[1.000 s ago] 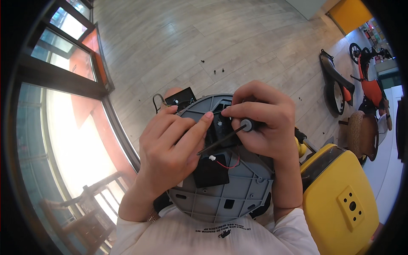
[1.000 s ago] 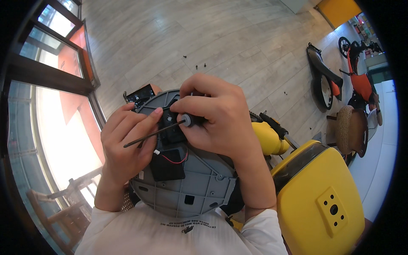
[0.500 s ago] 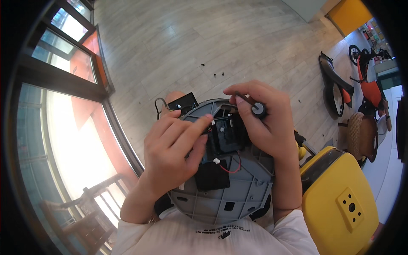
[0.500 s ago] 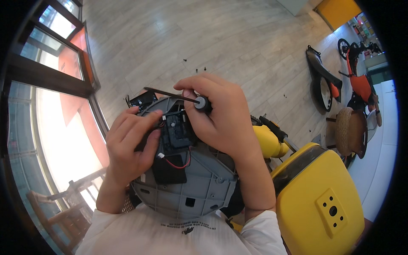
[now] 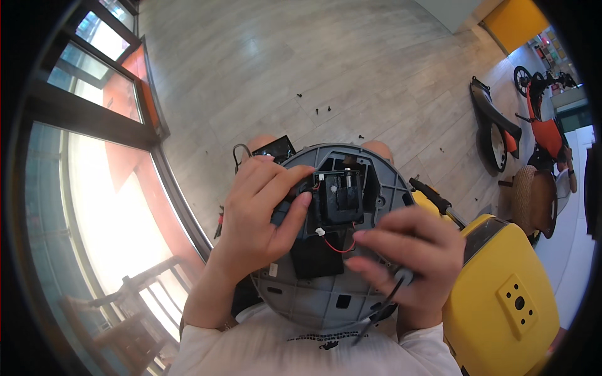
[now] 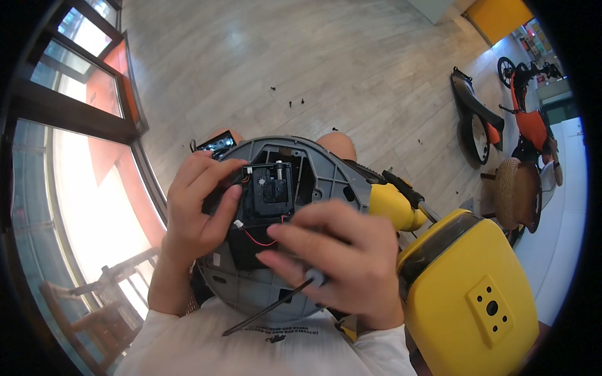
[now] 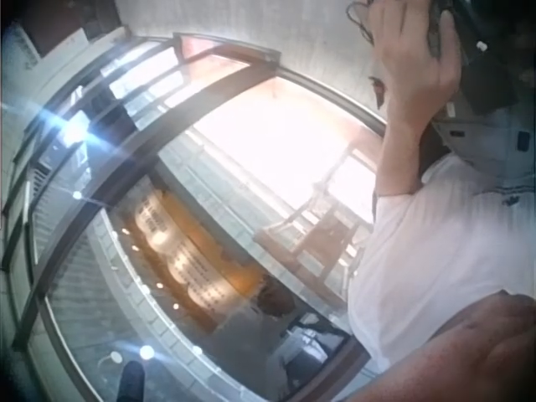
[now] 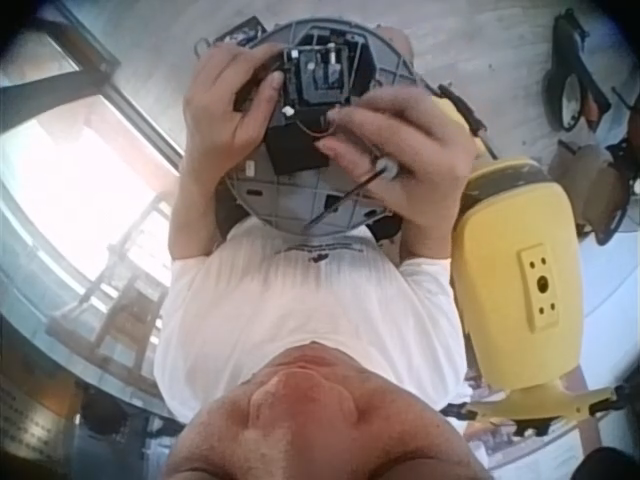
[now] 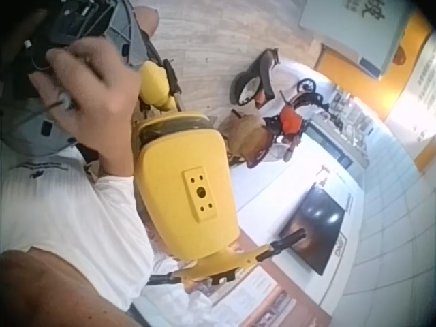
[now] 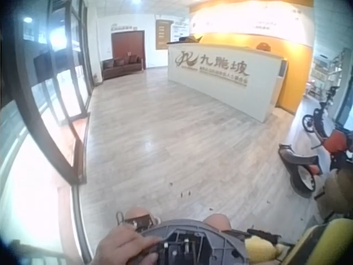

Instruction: The recorder is disassembling and inspecting an internal component of a yellow robot, using a screwdriver to remove or adjust parts.

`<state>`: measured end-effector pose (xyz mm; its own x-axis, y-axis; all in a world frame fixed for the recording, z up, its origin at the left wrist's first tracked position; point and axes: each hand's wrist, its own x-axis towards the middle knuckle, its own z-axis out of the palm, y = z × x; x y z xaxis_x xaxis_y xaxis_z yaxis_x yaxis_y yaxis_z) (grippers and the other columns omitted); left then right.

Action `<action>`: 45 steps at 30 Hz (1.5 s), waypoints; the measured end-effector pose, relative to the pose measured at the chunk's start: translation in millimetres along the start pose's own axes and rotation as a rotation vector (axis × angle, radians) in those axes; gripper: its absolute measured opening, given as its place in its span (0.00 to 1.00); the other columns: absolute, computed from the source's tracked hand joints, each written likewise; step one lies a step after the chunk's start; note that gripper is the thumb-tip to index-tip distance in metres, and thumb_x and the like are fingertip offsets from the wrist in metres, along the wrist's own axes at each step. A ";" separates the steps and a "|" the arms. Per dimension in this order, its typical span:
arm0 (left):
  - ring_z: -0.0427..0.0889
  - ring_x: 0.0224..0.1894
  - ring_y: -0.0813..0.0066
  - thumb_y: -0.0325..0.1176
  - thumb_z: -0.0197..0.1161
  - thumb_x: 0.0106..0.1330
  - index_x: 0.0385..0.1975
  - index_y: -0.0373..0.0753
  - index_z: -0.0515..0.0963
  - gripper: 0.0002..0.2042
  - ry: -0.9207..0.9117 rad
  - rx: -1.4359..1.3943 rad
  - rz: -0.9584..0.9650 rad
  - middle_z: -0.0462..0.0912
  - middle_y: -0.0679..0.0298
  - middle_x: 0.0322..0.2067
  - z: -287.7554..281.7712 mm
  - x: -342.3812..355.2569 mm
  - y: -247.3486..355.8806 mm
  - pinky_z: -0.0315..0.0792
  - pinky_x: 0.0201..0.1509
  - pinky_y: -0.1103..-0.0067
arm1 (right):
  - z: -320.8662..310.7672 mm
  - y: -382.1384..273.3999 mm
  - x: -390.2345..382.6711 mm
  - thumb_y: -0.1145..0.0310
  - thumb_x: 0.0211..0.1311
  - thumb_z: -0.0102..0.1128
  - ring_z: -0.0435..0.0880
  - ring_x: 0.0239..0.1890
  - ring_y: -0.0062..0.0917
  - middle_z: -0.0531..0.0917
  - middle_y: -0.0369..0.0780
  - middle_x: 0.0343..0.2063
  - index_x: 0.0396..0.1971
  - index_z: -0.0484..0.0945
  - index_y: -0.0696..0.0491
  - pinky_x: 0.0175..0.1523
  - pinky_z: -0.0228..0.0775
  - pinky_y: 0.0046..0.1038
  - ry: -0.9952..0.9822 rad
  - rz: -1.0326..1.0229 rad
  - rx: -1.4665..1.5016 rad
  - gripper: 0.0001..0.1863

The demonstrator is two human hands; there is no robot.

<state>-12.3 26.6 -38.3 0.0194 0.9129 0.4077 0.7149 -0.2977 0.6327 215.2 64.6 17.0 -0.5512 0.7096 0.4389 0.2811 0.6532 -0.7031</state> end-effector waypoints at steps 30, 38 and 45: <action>0.75 0.39 0.58 0.26 0.68 0.59 0.44 0.34 0.82 0.13 0.066 0.070 0.080 0.78 0.59 0.32 5.5 -5.9 -1.4 0.72 0.54 0.65 | 37.1 -10.4 -13.4 0.82 0.44 0.70 0.80 0.22 0.22 0.79 0.40 0.31 0.39 0.82 0.62 0.24 0.70 0.21 -0.016 -0.145 -0.363 0.17; 0.74 0.35 0.61 0.27 0.68 0.56 0.39 0.33 0.82 0.11 0.121 0.205 0.152 0.77 0.61 0.30 3.3 -7.2 -0.7 0.71 0.52 0.64 | 37.7 -17.6 -8.8 0.88 0.44 0.71 0.81 0.23 0.22 0.79 0.39 0.33 0.40 0.83 0.61 0.27 0.71 0.21 -0.029 -0.085 -0.370 0.19; 0.76 0.35 0.59 0.25 0.65 0.61 0.39 0.33 0.83 0.08 0.107 0.128 0.110 0.78 0.60 0.29 1.2 -9.5 -1.4 0.71 0.55 0.62 | 42.6 -14.9 -5.8 0.79 0.46 0.75 0.81 0.22 0.27 0.79 0.41 0.26 0.37 0.83 0.63 0.25 0.73 0.22 0.058 -0.163 -0.402 0.15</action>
<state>-12.6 18.7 -43.9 0.0321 0.8399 0.5418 0.7955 -0.3496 0.4949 180.8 39.5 1.1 -0.5718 0.5946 0.5652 0.4840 0.8008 -0.3528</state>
